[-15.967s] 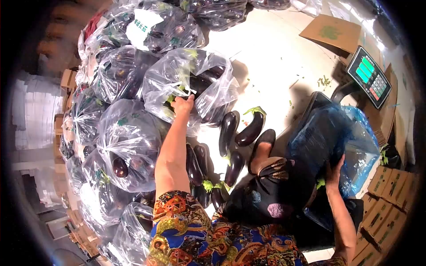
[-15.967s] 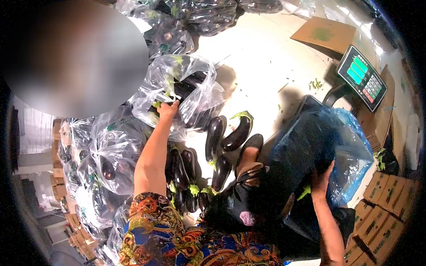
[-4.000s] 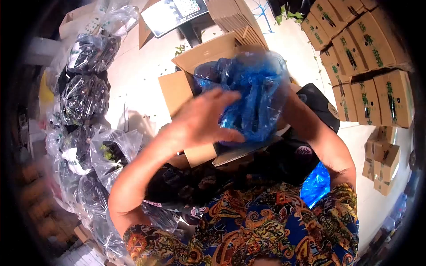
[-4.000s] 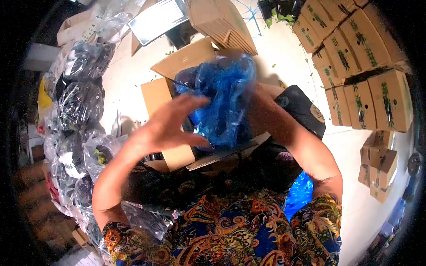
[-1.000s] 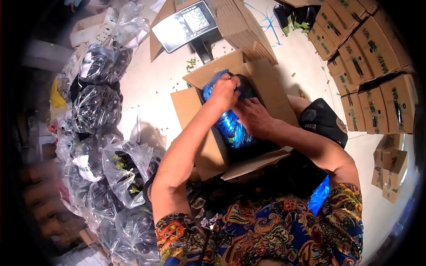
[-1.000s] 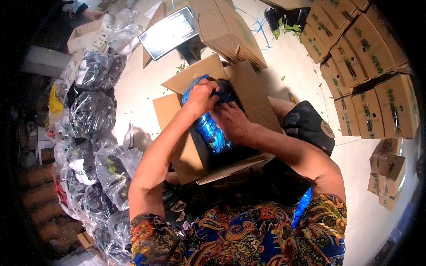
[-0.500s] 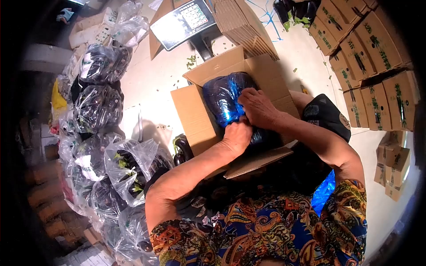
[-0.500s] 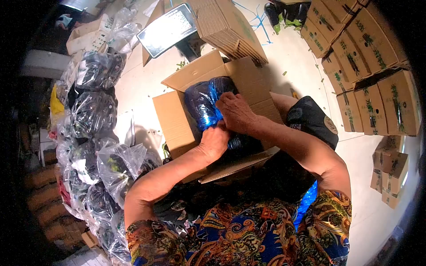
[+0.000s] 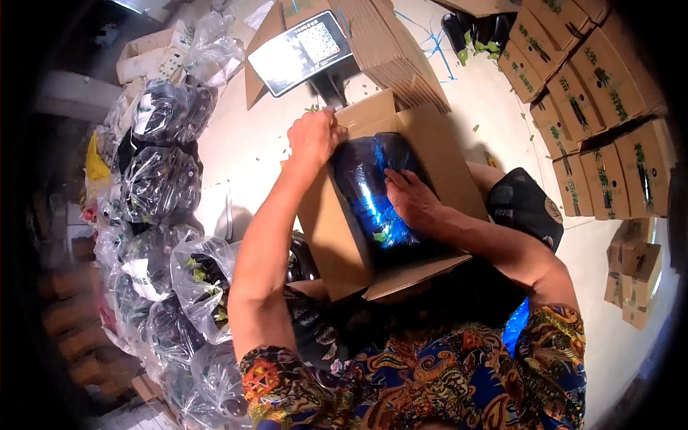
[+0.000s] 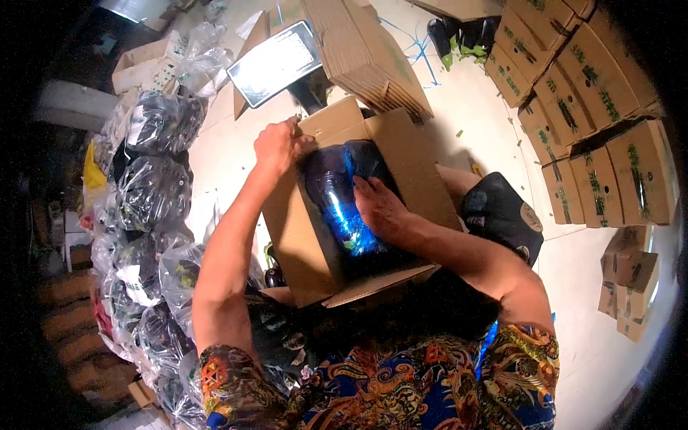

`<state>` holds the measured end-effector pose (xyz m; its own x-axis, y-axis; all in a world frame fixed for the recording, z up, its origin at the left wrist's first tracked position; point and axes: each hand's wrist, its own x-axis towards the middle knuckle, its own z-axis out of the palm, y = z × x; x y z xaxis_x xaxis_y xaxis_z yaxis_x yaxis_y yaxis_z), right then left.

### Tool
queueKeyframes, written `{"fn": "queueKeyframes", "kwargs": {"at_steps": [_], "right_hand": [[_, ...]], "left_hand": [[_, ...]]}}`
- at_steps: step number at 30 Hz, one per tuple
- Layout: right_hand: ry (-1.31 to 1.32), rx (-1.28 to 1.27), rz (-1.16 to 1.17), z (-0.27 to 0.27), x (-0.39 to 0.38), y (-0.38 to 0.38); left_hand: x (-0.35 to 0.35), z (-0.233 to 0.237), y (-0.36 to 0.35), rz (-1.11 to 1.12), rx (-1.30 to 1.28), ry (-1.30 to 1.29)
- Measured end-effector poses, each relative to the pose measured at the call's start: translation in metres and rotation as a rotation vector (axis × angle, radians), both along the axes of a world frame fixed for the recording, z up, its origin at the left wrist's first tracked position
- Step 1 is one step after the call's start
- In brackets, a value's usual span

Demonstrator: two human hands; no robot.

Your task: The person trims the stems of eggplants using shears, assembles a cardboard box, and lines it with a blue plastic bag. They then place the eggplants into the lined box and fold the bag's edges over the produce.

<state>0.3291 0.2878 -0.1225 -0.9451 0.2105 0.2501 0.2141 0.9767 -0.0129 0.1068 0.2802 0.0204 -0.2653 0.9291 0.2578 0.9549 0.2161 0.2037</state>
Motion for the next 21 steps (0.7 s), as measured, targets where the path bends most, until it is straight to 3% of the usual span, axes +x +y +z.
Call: {"fn": "queueKeyframes", "kwargs": {"at_steps": [1, 4, 8, 9, 10, 12, 13, 16, 19, 21], "right_hand": [[0.012, 0.051, 0.012, 0.005, 0.0, 0.001], [-0.067, -0.06, -0.074, 0.016, -0.014, 0.01], [-0.163, -0.005, -0.09, 0.018, -0.036, 0.019], [-0.223, 0.022, -0.089, 0.017, -0.038, 0.017], [-0.283, 0.047, -0.087, 0.016, -0.038, 0.014], [-0.186, 0.183, -0.09, 0.011, -0.026, 0.002], [-0.142, 0.247, -0.09, 0.016, -0.023, -0.003], [-0.067, 0.101, -0.018, 0.04, -0.012, -0.001], [-0.282, 0.046, 0.097, 0.064, 0.008, 0.009], [-0.188, -0.374, 0.205, 0.081, 0.017, 0.005]], "left_hand": [[-0.003, 0.0, 0.01, 0.055, -0.197, -0.086], [-0.007, -0.004, 0.033, -0.037, -0.087, -0.007], [-0.003, -0.004, 0.032, -0.083, -0.117, -0.028], [-0.002, 0.0, 0.022, -0.137, -0.273, -0.037], [-0.009, -0.021, 0.009, -0.34, -0.203, -0.087], [-0.006, -0.059, -0.024, -0.56, -0.073, 0.184], [-0.003, -0.059, -0.029, -0.524, -0.067, 0.19], [0.007, -0.056, -0.028, -0.445, -0.065, 0.166], [0.015, -0.06, -0.018, -0.394, -0.149, 0.073], [0.029, -0.059, -0.025, -0.396, -0.112, 0.118]]}}
